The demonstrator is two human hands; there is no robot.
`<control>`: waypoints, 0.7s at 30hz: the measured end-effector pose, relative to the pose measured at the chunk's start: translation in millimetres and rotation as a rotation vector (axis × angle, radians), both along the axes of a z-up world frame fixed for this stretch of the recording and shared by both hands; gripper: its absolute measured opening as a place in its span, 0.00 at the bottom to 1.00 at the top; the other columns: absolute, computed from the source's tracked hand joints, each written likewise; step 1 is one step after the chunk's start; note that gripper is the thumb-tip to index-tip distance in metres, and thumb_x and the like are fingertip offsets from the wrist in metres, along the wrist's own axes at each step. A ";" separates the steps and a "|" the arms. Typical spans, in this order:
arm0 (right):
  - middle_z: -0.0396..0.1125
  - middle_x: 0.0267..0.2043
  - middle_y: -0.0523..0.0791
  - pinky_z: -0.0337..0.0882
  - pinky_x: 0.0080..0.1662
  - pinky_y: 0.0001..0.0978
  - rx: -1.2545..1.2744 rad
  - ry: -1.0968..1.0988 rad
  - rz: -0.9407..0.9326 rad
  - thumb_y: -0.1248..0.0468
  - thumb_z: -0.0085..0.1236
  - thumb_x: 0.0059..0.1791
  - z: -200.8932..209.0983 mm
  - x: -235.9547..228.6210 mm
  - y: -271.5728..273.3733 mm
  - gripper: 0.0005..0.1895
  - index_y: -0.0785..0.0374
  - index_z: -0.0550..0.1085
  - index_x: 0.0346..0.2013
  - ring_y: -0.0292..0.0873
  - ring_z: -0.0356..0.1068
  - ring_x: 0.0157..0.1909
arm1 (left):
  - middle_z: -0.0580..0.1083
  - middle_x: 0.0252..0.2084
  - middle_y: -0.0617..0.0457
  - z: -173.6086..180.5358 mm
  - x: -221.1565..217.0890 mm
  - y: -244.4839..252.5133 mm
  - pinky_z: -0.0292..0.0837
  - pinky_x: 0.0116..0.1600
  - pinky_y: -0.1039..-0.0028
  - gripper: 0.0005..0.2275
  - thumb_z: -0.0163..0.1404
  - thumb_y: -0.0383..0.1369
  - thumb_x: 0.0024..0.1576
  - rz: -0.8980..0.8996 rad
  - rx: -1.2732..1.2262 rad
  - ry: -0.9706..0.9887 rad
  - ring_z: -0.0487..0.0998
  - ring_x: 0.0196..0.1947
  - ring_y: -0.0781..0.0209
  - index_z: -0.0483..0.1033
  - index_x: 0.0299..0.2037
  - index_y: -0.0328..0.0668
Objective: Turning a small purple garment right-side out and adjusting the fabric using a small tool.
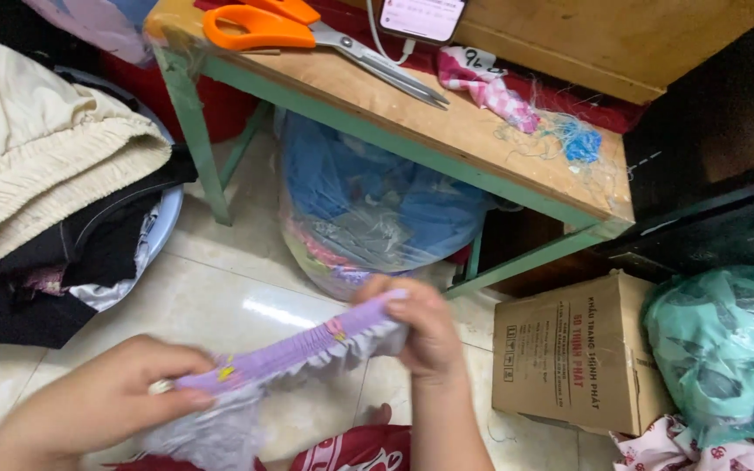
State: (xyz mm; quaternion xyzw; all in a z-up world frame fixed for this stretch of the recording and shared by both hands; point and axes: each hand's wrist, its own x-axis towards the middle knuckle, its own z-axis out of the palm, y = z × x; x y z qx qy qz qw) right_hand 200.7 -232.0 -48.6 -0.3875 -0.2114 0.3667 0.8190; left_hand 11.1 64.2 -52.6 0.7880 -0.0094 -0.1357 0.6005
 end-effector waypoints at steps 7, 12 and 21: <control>0.66 0.59 0.55 0.71 0.58 0.39 -0.040 0.258 0.333 0.50 0.70 0.48 -67.7 -19.7 43.8 0.39 0.69 0.65 0.65 0.51 0.69 0.58 | 0.78 0.25 0.48 -23.3 12.7 -14.7 0.63 0.26 0.78 0.04 0.58 0.18 0.51 0.281 -0.585 0.026 0.71 0.21 0.65 0.85 0.34 0.23; 0.76 0.43 0.51 0.74 0.50 0.27 -0.338 0.133 0.333 0.76 0.66 0.40 -81.0 -33.6 49.9 0.18 0.75 0.77 0.44 0.40 0.74 0.41 | 0.74 0.20 0.51 -23.3 5.9 -1.0 0.50 0.18 0.82 0.07 0.52 0.20 0.55 0.319 -0.797 0.000 0.61 0.14 0.72 0.78 0.40 0.20; 0.73 0.46 0.57 0.69 0.23 0.16 -0.340 0.339 0.195 0.54 0.62 0.45 -71.1 -28.0 49.4 0.36 0.79 0.69 0.60 0.39 0.74 0.34 | 0.71 0.19 0.53 -22.2 12.1 2.6 0.46 0.15 0.83 0.05 0.52 0.22 0.57 0.469 -0.780 0.136 0.56 0.12 0.74 0.79 0.38 0.23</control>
